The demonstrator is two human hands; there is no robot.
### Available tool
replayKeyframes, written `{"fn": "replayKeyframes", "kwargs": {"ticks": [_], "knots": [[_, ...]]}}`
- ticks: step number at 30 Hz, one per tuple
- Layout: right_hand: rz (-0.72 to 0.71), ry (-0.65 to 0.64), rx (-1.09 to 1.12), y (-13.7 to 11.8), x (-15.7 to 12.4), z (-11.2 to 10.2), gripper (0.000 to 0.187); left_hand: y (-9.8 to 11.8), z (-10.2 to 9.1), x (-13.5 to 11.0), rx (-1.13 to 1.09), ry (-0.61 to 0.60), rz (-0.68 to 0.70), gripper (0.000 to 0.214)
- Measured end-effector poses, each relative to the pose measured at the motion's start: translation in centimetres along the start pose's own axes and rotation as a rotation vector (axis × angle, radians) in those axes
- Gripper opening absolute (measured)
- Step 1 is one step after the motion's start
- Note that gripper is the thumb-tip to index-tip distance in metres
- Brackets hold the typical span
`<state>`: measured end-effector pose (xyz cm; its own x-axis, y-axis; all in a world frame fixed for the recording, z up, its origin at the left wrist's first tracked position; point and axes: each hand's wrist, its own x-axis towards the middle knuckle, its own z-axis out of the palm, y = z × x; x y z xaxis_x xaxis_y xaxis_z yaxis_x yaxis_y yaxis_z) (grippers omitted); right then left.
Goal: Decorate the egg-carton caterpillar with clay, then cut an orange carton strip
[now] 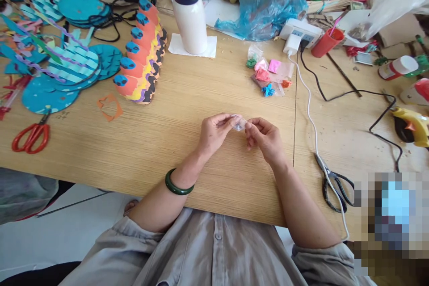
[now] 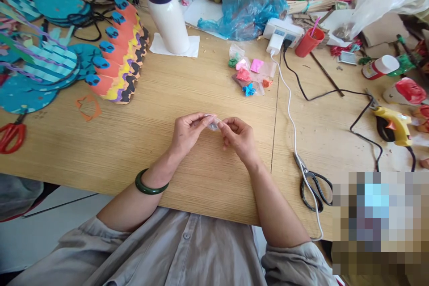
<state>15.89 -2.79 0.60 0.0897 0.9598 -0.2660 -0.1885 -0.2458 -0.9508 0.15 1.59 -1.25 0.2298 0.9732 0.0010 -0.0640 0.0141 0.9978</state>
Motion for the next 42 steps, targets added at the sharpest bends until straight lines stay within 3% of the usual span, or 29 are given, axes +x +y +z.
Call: {"fn": "replayKeyframes", "kwargs": {"ticks": [7,14,18,22,26,30,35,39,42], "knots": [[-0.099,0.025,-0.098,0.4,0.2,-0.2,0.044,0.0,0.0,0.1,-0.078,-0.095,-0.063,0.026],[-0.175,0.005,-0.171,0.6,0.1,-0.3,0.04,0.1,-0.1,-0.1,0.009,-0.094,-0.053,0.022],[-0.11,-0.035,-0.127,0.1,-0.1,-0.5,0.039,0.5,0.0,-0.3,0.022,-0.107,-0.022,0.03],[-0.006,-0.08,-0.074,-0.3,-0.1,-0.4,0.041,1.1,-0.1,-0.5,0.189,-0.047,0.068,0.04],[0.009,-0.102,-0.047,-0.4,-0.2,-0.3,0.041,1.0,0.0,-0.4,0.116,0.022,0.02,0.04],[0.035,-0.093,-0.051,-0.4,-0.3,-0.5,0.041,0.3,0.0,-0.2,0.048,-0.067,-0.06,0.037],[0.071,-0.06,-0.022,-0.1,-0.1,-0.5,0.041,0.0,-0.3,-0.1,0.177,-0.064,-0.032,0.034],[0.071,-0.046,-0.049,0.1,0.0,-0.6,0.045,0.2,-0.1,-0.2,0.149,-0.167,-0.056,0.032],[0.117,-0.072,-0.071,0.0,0.0,-0.8,0.048,0.4,0.0,-0.4,0.265,-0.136,-0.01,0.031]]}}
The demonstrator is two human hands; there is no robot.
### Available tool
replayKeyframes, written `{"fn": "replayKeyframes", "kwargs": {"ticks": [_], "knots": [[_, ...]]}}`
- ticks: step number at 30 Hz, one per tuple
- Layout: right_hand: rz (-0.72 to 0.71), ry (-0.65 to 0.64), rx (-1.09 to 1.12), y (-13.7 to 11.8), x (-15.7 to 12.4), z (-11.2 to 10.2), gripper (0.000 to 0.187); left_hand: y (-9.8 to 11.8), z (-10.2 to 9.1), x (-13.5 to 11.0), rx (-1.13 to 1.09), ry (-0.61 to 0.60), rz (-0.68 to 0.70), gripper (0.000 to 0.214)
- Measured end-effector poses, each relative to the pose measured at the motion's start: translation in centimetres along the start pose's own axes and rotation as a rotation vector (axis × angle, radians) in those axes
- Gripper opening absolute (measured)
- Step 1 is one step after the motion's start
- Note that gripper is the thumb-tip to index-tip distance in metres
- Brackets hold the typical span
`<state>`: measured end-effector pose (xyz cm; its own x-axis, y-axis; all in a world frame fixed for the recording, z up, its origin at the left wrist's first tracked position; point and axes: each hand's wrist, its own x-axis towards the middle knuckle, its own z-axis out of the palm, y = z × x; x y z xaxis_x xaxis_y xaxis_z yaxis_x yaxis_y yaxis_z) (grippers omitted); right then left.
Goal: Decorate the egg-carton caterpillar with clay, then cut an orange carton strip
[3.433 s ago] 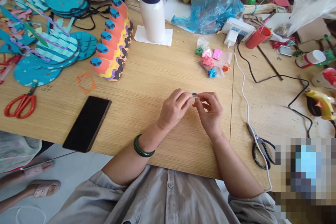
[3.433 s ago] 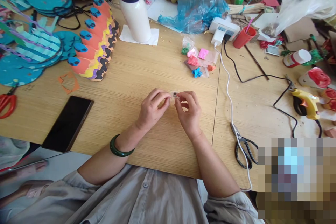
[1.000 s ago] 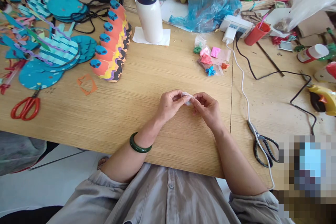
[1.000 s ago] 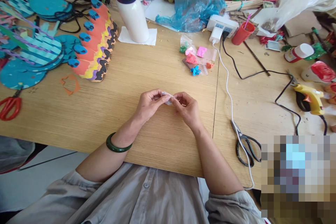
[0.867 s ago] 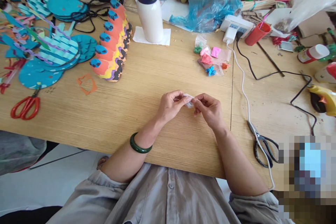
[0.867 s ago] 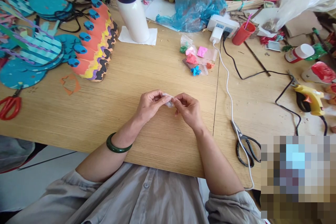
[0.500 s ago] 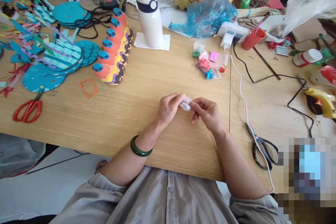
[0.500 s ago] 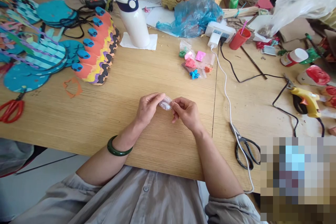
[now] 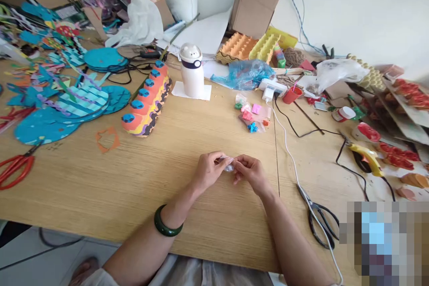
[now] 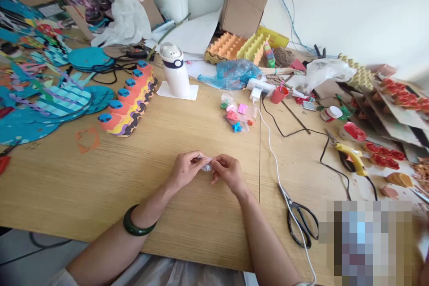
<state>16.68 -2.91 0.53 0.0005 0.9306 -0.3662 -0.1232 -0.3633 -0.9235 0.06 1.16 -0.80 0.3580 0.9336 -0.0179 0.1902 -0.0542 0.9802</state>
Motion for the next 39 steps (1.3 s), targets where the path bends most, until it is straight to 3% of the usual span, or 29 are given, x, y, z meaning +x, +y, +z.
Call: {"fn": "replayKeyframes", "kwargs": {"ticks": [8,12,15,19,23,27,31,36,39], "knots": [[0.036,-0.049,-0.066,-2.3,0.1,-0.2,0.047,0.2,0.2,0.1,-0.055,0.134,-0.007,0.049],[0.025,-0.067,-0.085,-2.8,0.9,-0.3,0.045,-0.5,0.5,0.5,-0.254,0.172,-0.116,0.053],[-0.024,0.018,-0.103,-3.4,2.4,-0.7,0.042,-1.1,0.8,0.7,-0.412,0.219,-0.173,0.06],[-0.122,0.199,-0.152,-4.7,5.5,-2.0,0.038,-1.4,1.1,0.9,-0.461,0.3,-0.171,0.06],[-0.194,0.32,-0.172,-5.4,8.2,-2.7,0.032,-1.8,1.0,1.0,-0.416,0.261,-0.173,0.052],[-0.327,0.408,-0.23,-3.8,8.2,-1.4,0.038,-2.1,1.0,1.0,-0.377,0.233,-0.175,0.043],[-0.336,0.299,-0.228,-1.1,6.9,0.5,0.027,-1.9,0.8,0.9,-0.296,0.207,-0.164,0.038],[-0.331,0.293,-0.208,0.5,6.5,1.4,0.027,-1.8,0.7,1.0,-0.273,0.23,-0.122,0.043],[-0.348,0.288,-0.208,1.0,6.6,2.1,0.03,-1.8,0.7,1.0,-0.247,0.228,-0.128,0.033]]}}
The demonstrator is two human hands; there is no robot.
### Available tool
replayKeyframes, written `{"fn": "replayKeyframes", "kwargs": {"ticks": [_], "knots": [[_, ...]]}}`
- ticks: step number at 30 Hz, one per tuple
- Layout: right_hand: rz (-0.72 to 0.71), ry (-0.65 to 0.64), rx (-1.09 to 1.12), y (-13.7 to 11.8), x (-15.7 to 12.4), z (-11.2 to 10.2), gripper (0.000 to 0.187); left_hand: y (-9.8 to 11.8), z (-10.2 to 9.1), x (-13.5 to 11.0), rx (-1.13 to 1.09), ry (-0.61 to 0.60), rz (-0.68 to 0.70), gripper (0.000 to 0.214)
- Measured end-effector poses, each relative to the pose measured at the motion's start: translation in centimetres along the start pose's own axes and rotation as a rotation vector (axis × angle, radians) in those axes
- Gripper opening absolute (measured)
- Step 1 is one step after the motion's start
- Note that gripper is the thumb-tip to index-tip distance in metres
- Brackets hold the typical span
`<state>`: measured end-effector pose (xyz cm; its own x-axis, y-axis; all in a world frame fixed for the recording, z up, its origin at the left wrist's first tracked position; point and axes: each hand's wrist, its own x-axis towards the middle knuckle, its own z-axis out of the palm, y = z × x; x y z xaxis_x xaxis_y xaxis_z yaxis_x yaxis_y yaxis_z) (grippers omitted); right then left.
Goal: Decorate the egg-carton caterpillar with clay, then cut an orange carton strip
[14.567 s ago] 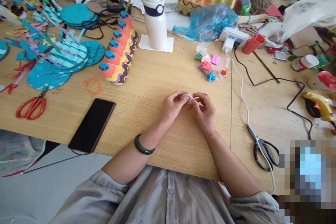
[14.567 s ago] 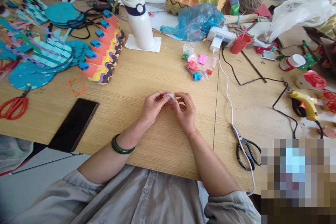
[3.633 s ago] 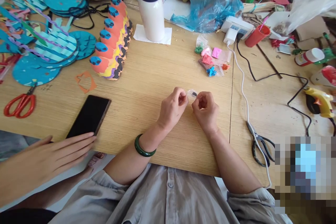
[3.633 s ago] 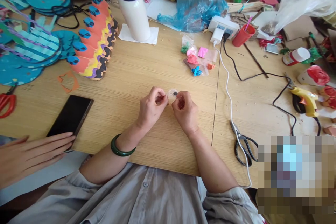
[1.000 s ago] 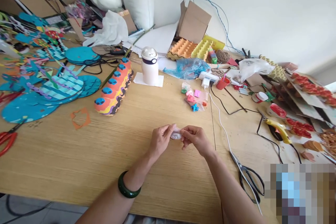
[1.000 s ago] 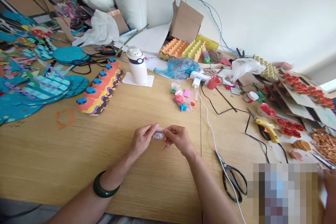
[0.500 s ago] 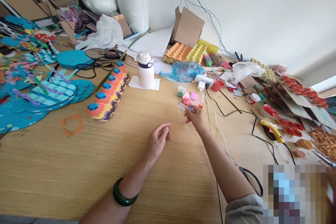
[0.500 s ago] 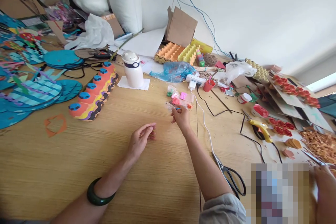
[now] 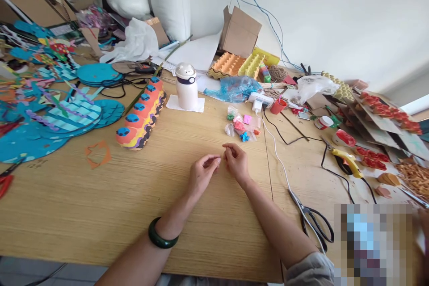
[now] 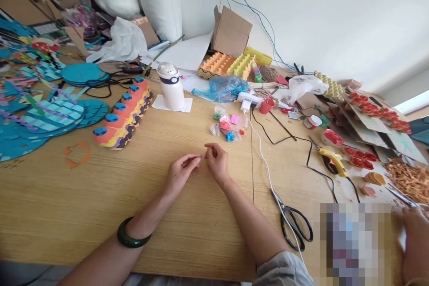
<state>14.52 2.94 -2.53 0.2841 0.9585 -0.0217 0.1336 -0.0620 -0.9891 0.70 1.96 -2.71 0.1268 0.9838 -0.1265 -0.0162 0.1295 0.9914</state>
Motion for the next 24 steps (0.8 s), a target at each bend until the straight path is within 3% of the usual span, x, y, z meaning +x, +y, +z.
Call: {"fn": "replayKeyframes", "kwargs": {"ticks": [3,6,15,19,24], "knots": [[-0.035,0.01,-0.02,0.4,-0.4,1.0,0.028,0.2,-0.1,0.1,0.025,0.033,0.006,0.04],[-0.052,0.015,-0.033,0.6,-0.7,1.5,0.023,0.4,-0.3,0.3,0.018,0.075,0.057,0.029],[0.0,-0.03,-0.007,0.0,-0.5,1.1,0.024,-0.7,-0.6,0.6,0.075,0.078,0.138,0.034],[-0.021,-0.005,-0.011,-1.5,2.2,0.4,0.027,-1.0,0.0,0.3,0.169,0.056,0.17,0.025],[-0.102,0.052,-0.099,-4.7,8.0,-1.5,0.024,-1.0,1.0,-0.3,0.273,0.028,0.184,0.027]]}}
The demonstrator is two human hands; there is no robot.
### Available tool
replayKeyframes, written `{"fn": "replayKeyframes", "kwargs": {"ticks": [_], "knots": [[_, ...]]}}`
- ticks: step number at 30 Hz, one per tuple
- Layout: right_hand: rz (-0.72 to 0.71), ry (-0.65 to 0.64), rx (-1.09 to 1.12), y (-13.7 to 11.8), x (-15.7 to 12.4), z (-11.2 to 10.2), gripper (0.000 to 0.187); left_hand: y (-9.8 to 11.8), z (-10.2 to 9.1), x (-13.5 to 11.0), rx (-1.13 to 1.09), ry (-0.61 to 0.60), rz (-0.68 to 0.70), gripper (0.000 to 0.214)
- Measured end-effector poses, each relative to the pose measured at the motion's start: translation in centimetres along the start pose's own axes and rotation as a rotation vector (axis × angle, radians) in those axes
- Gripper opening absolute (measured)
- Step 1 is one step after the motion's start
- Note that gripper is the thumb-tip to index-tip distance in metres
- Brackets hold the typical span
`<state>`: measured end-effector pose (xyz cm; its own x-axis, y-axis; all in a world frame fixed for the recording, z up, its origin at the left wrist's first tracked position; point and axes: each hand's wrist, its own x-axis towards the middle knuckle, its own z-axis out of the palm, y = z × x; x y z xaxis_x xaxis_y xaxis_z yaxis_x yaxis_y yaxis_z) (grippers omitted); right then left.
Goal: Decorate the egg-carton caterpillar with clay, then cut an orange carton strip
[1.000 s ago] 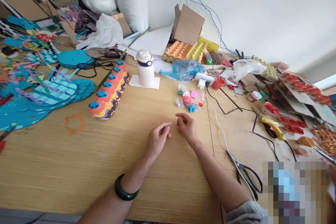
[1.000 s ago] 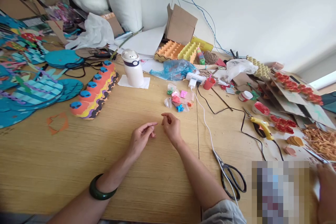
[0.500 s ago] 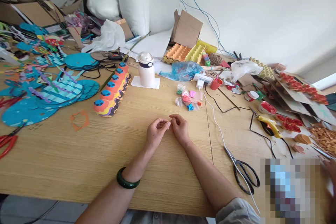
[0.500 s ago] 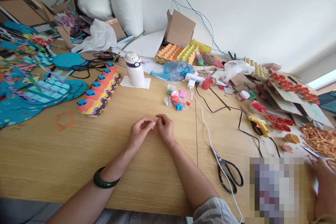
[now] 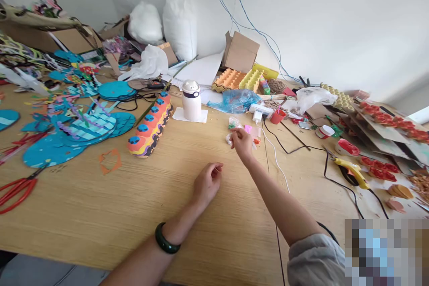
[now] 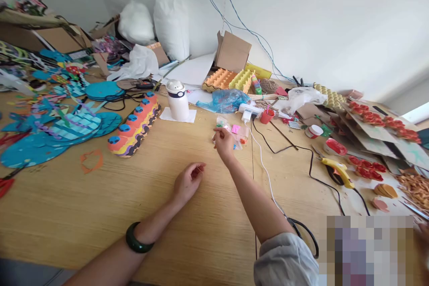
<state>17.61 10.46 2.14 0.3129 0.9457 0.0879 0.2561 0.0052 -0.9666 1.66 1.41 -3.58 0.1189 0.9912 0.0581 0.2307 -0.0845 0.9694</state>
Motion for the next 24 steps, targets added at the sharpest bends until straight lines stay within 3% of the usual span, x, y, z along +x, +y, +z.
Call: {"fn": "replayKeyframes", "kwargs": {"ticks": [5,12,20,24], "knots": [[-0.032,0.073,-0.182,-1.2,5.4,-0.7,0.031,0.2,0.5,-0.1,0.036,-0.042,-0.009,0.028],[-0.131,0.15,-0.542,-2.4,11.6,0.2,0.033,0.6,0.7,-0.4,0.091,-0.078,-0.012,0.031],[-0.344,0.082,-1.024,-2.8,19.5,1.7,0.051,0.6,1.0,-0.5,0.121,-0.108,-0.015,0.029],[-0.3,0.073,-1.136,-2.4,23.0,1.6,0.06,0.7,1.0,-0.7,0.09,-0.123,-0.049,0.028]]}}
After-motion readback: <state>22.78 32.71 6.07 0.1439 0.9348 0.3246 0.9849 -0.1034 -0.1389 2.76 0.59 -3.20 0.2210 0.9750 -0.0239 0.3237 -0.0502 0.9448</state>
